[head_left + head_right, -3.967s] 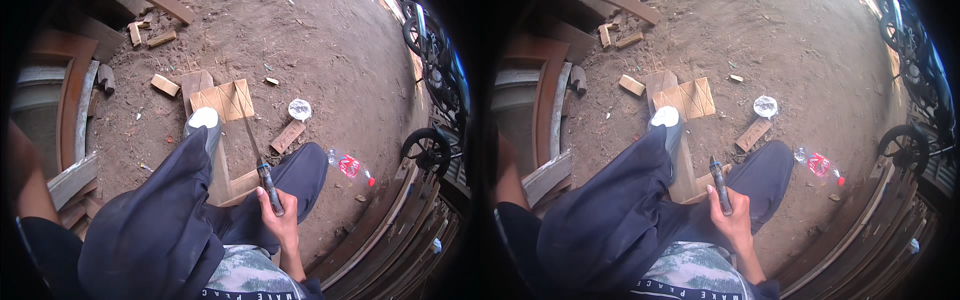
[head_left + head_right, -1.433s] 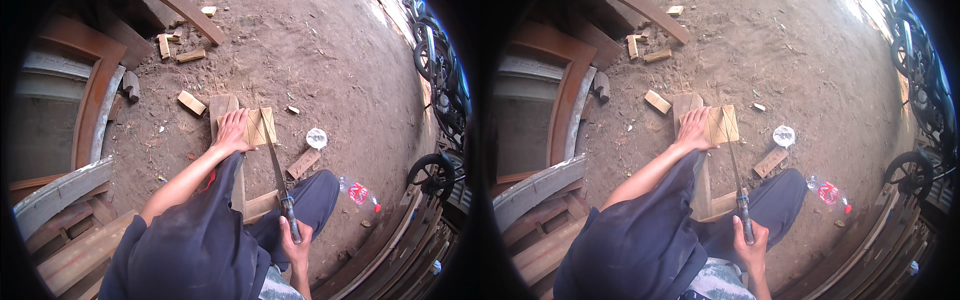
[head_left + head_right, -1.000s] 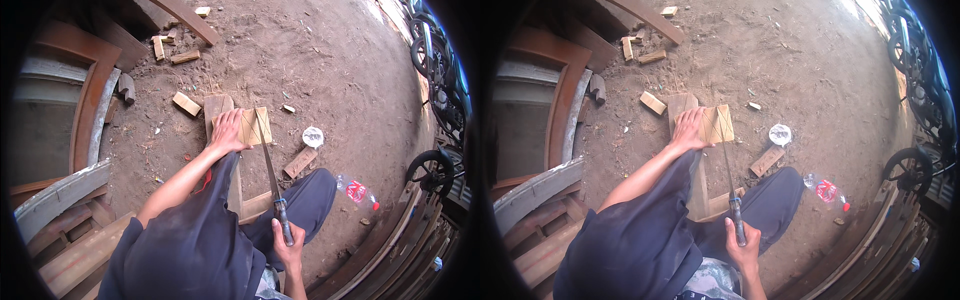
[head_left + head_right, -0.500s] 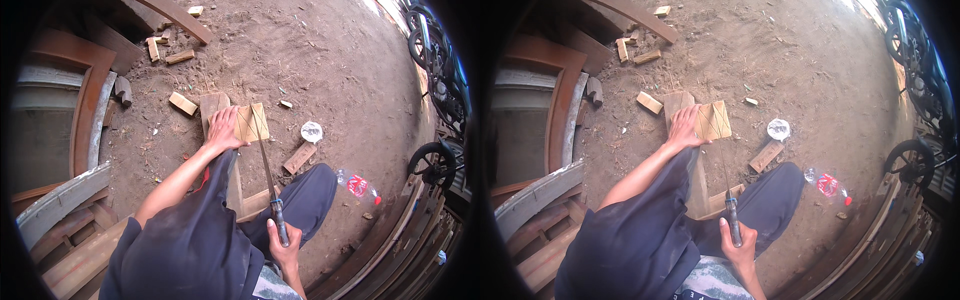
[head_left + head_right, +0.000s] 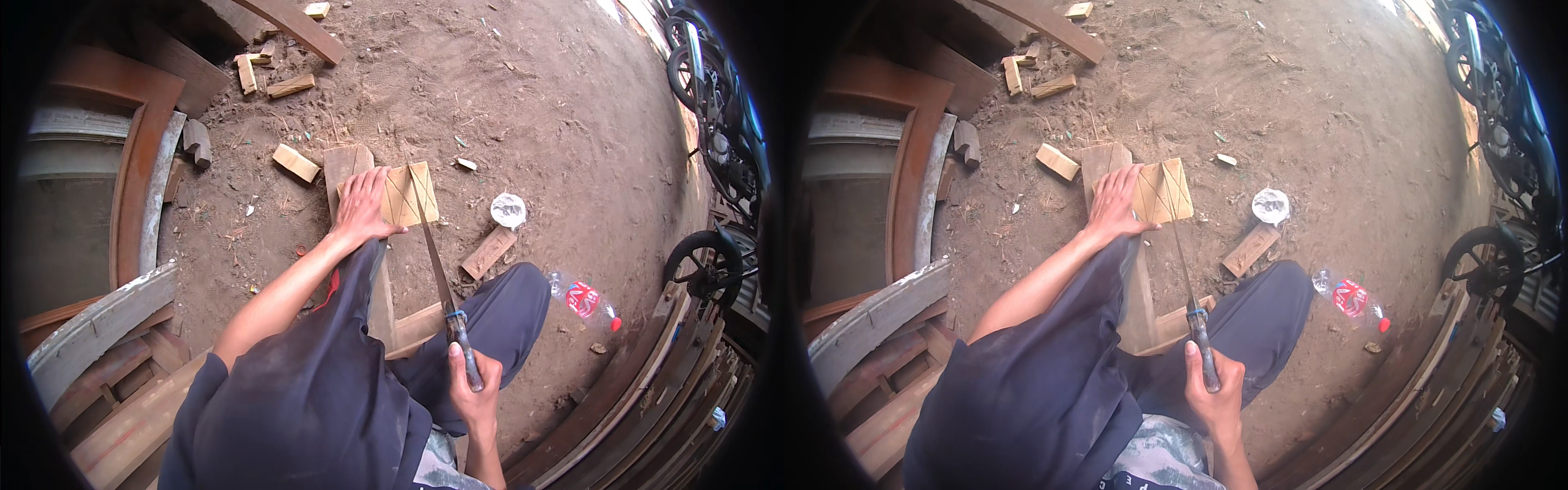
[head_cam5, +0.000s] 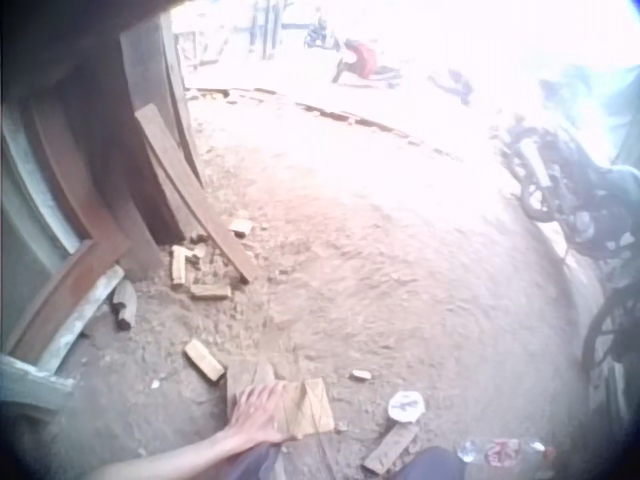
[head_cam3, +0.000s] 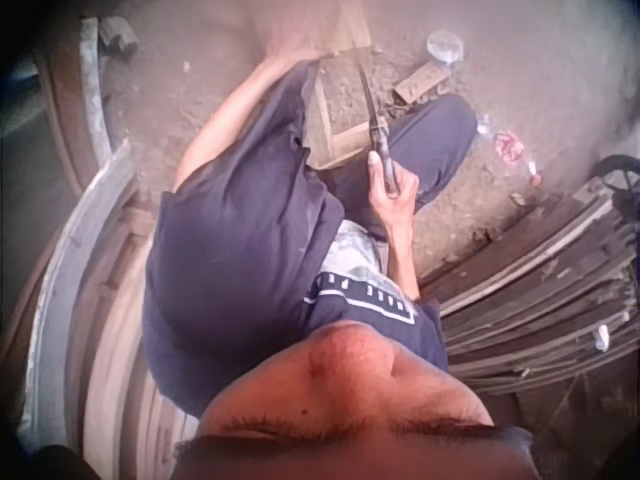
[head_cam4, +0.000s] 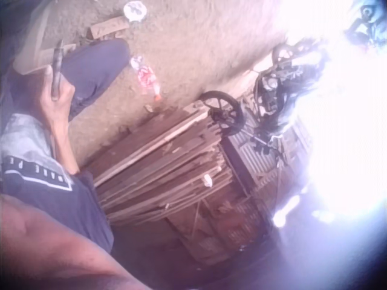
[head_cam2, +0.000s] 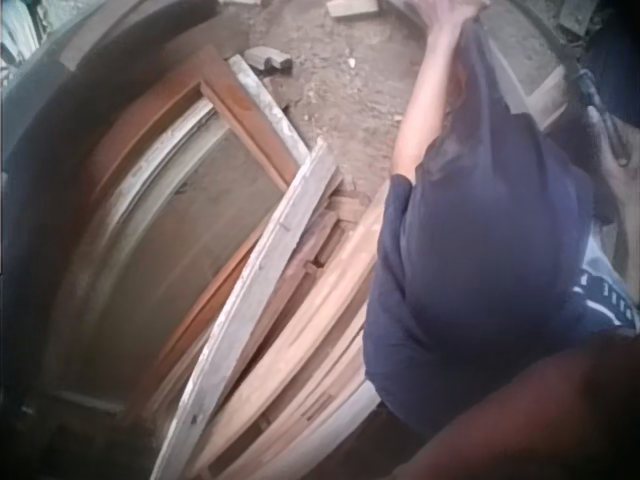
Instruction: The person sits on the ground and uses a hand saw to cut a small piece of wood placed on a larger wooden block. The person holds the wood steady with one hand and saws with the other, creating sawdust and small cut pieces.
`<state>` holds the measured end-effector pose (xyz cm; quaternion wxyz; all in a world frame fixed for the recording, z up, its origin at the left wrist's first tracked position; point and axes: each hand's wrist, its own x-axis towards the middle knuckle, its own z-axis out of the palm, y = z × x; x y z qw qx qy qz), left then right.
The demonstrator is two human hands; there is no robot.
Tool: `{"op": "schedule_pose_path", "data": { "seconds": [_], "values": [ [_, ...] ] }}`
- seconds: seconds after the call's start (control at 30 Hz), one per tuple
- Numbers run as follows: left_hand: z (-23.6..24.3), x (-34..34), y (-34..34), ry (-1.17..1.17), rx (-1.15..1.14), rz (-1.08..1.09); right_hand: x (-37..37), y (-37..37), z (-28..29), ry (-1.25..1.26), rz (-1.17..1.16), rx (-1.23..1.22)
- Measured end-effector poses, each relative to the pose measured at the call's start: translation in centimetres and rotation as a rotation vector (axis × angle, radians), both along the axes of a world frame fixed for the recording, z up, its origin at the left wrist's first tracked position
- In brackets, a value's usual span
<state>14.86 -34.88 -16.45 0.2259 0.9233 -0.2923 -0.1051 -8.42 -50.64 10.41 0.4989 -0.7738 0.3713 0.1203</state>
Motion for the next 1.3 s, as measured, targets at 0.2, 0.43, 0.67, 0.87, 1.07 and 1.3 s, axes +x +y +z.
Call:
{"op": "schedule_pose_path", "data": {
  "seconds": [0.2, 0.43, 0.67, 0.87, 1.07, 1.3],
  "values": [
    [0.1, 0.2, -0.2, 0.029, 0.012, 0.014, 4.0, 0.4, -5.2, -0.053, 0.031, -0.081],
    [0.0, -0.1, 0.3, 0.021, 0.006, 0.022, -0.2, -0.2, 0.1, 0.039, 0.033, -0.013],
    [0.3, 0.1, 0.0, 0.050, -0.028, -0.014, 2.5, 0.4, -4.6, -0.068, 0.050, -0.064],
    [-0.3, 0.4, 0.0, -0.003, 0.025, 0.002, -0.2, -0.7, 0.2, 0.035, 0.041, 0.010],
    [-0.1, 0.0, -0.1, -0.017, 0.004, 0.009, 3.5, 0.0, -4.7, -0.108, 0.067, -0.040],
    [-0.3, 0.6, -0.1, 0.007, 0.030, -0.005, 0.7, -2.0, 1.1, 0.052, 0.102, 0.006]
  ]
}}
